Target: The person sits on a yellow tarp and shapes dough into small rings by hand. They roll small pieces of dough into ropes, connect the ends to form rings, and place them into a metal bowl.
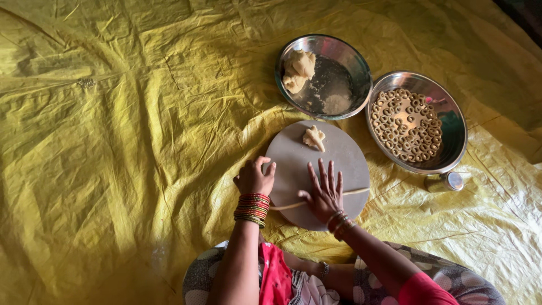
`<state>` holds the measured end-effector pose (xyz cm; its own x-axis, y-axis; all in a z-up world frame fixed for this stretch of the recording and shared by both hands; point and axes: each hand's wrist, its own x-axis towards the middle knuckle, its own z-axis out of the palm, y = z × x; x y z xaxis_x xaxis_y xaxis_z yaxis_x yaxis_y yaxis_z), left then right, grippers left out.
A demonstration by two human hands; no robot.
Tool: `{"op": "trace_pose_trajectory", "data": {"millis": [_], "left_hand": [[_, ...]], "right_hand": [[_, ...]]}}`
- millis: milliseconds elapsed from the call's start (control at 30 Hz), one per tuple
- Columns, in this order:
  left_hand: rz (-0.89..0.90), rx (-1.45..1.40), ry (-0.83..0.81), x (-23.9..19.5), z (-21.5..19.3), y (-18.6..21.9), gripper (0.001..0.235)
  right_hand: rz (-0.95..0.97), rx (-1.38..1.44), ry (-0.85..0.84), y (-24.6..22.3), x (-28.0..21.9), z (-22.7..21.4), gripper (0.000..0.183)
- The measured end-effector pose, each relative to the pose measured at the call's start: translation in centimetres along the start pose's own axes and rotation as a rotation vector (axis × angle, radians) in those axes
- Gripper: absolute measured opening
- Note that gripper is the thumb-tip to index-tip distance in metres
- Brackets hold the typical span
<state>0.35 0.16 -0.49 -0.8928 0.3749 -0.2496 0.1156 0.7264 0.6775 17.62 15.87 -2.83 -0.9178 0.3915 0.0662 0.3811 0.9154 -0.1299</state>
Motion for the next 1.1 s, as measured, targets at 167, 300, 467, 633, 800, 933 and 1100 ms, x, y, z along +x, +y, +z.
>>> {"op": "trace_pose_trajectory", "data": {"millis": [167,300,467,633,800,933,1100], "left_hand": [[0.002,-0.001,-0.013,0.2,0.4,0.0,0.031],[-0.027,-0.049,-0.058,0.4,0.2,-0.3,0.030],[0.001,-0.049,-0.080,0.5,-0.2,-0.1,0.030],[-0.009,-0.040,-0.100,0.3,-0.1,0.1,0.029],[0.009,-0.044,-0.108,0.6,0.2,0.1,0.029],[0.012,-0.058,-0.093,0.4,0.2,0.0,0.029],[-0.001,-0.063,-0.096,0.2,-0.2,0.3,0.029]], "right_hand": [[-0.027,-0.026,0.024,0.3,1.5,0.1,0.095],[0.037,-0.006,0.069,0.2,6.1,0.9,0.094],[0.111,-0.080,0.129,1.6,10.4,0.7,0.095],[0.178,-0.061,0.131,4.9,11.4,-1.2,0.093],[0.119,-0.064,0.095,6.5,10.5,-1.3,0.094],[0.091,-0.089,0.066,5.6,8.2,-0.1,0.095],[0.070,0.000,0.015,4.8,3.0,-0.3,0.096]]}}
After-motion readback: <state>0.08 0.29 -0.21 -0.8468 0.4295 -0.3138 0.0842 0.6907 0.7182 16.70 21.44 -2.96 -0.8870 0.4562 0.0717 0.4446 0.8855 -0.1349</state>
